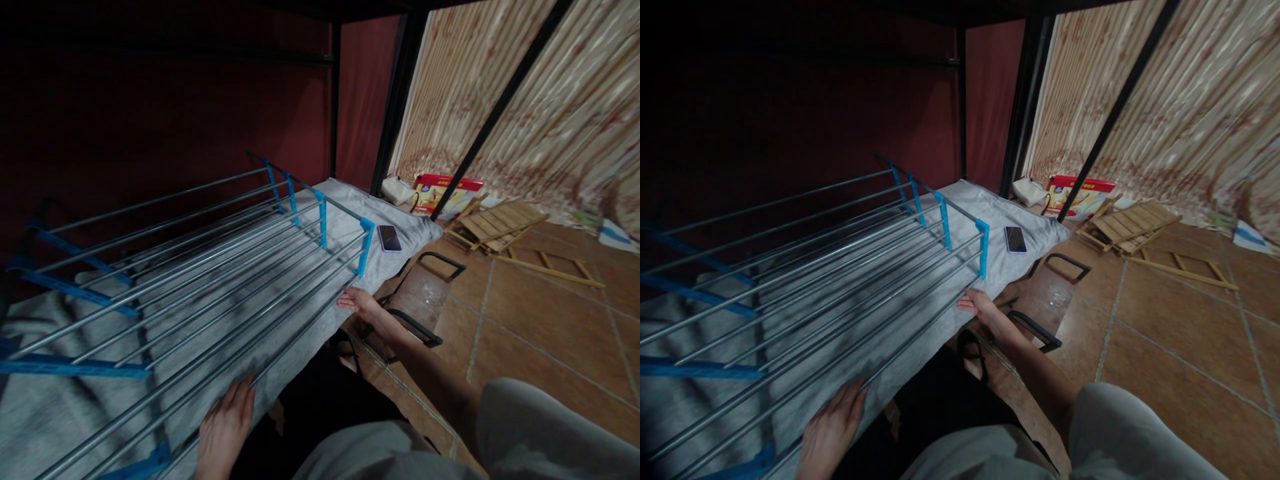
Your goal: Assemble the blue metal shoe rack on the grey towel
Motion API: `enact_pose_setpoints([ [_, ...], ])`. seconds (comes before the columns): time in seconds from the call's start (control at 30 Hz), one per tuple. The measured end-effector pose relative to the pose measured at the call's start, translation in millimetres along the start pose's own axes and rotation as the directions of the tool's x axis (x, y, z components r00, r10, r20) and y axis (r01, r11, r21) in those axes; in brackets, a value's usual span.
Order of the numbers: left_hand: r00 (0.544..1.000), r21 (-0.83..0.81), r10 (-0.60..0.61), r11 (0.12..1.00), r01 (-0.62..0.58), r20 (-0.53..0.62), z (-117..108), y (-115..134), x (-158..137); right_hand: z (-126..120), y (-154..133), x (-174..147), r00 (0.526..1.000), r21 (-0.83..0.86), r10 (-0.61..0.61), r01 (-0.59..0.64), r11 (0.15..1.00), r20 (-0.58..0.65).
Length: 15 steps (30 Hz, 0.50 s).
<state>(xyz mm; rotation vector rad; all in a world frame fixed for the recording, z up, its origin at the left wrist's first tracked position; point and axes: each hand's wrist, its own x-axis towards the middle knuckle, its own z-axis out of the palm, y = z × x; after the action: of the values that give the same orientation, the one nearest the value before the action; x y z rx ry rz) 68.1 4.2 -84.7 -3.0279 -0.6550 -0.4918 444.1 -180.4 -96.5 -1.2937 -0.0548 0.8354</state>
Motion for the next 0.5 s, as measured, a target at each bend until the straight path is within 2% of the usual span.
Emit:
enact_pose_setpoints([
  [0.07,1.0,0.022,0.014,1.0,-0.014,-0.023,2,-1,0,-7,-3,-2,0.996,-0.087,-0.026,0.019,0.996,-0.08],
  [0.13,0.999,0.045,-0.006,0.999,0.008,-0.036,2,2,1,-18,-8,-5,0.977,-0.188,-0.106,0.071,0.98,-0.183],
  [0.2,0.999,0.044,-0.05,0.998,0.05,-0.008,-3,10,1,-34,-16,-7,0.936,-0.289,-0.221,0.14,0.947,-0.272],
  [0.27,0.994,0.028,-0.096,0.995,0.094,0.047,-9,21,1,-54,-22,-3,0.895,-0.384,-0.328,0.201,0.901,-0.303],
  [0.3,0.991,0.03,-0.111,0.994,0.109,0.069,-12,27,2,-63,-24,3,0.871,-0.438,-0.385,0.231,0.869,-0.305],
  [0.33,0.988,0.038,-0.132,0.991,0.129,0.079,-14,31,4,-71,-25,12,0.816,-0.545,-0.494,0.279,0.791,-0.3],
  [0.37,0.983,0.043,-0.161,0.986,0.158,0.083,-16,35,5,-78,-25,22,0.789,-0.611,-0.558,0.314,0.727,-0.259],
  [0.5,0.97,0.04,-0.213,0.977,0.209,0.118,-16,44,9,-88,-17,55,0.839,-0.665,-0.54,0.366,0.651,-0.066],
])
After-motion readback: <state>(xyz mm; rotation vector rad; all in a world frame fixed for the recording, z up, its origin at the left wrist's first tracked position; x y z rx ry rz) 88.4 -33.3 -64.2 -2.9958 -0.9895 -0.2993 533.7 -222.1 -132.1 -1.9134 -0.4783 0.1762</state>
